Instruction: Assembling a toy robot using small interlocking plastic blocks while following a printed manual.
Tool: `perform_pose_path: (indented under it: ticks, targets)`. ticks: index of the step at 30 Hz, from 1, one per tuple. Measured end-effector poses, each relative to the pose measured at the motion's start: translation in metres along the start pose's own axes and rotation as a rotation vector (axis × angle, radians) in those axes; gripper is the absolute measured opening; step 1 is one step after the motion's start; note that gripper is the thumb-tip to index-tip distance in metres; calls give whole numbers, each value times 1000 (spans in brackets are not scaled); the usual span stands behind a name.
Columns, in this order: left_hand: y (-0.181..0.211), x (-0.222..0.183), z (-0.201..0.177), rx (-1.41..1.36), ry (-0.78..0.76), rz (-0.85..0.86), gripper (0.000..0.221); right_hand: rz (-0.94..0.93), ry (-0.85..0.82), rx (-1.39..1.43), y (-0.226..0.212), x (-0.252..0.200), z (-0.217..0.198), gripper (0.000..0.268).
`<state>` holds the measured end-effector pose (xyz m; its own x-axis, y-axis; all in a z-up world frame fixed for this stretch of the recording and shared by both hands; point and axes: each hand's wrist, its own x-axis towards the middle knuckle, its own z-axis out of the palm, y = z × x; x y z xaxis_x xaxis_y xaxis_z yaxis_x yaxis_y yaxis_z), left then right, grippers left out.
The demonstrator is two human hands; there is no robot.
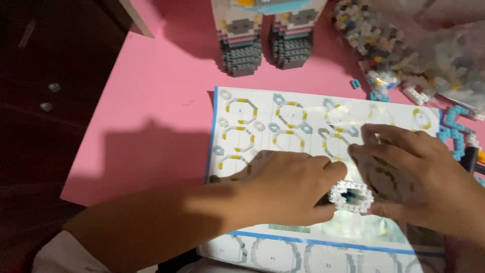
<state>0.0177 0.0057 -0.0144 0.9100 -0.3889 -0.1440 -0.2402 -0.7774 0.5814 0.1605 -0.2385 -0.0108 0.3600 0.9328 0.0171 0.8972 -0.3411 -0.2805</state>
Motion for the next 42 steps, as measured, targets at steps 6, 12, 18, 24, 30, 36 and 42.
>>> perform_pose_path:
  ticks: [6, 12, 18, 24, 30, 36, 42]
  targets:
    - [2, -2, 0, 63, 67, 11, 50, -24, 32, 214, -27, -8, -5, 92]
    - [5, -6, -6, 24, 76, 39, 62, 138, 49, 238, -40, -12, 0, 63]
    - [9, -8, -22, 30, 22, -79, 63, 76, 173, 414, -52, -2, -15, 55]
    - [-1, -4, 0, 115, 68, -28, 61, 82, 124, 561, -52, 1, -16, 50]
    - [-9, -1, 14, 111, 137, 33, 64, 66, 118, 561, -51, 2, -14, 51]
    - [-11, -2, 18, 117, 179, 47, 59, 58, 101, 579, -48, 1, -10, 51]
    - [-9, -2, 15, 120, 165, 36, 60, 106, 32, 517, -48, 0, -14, 51]
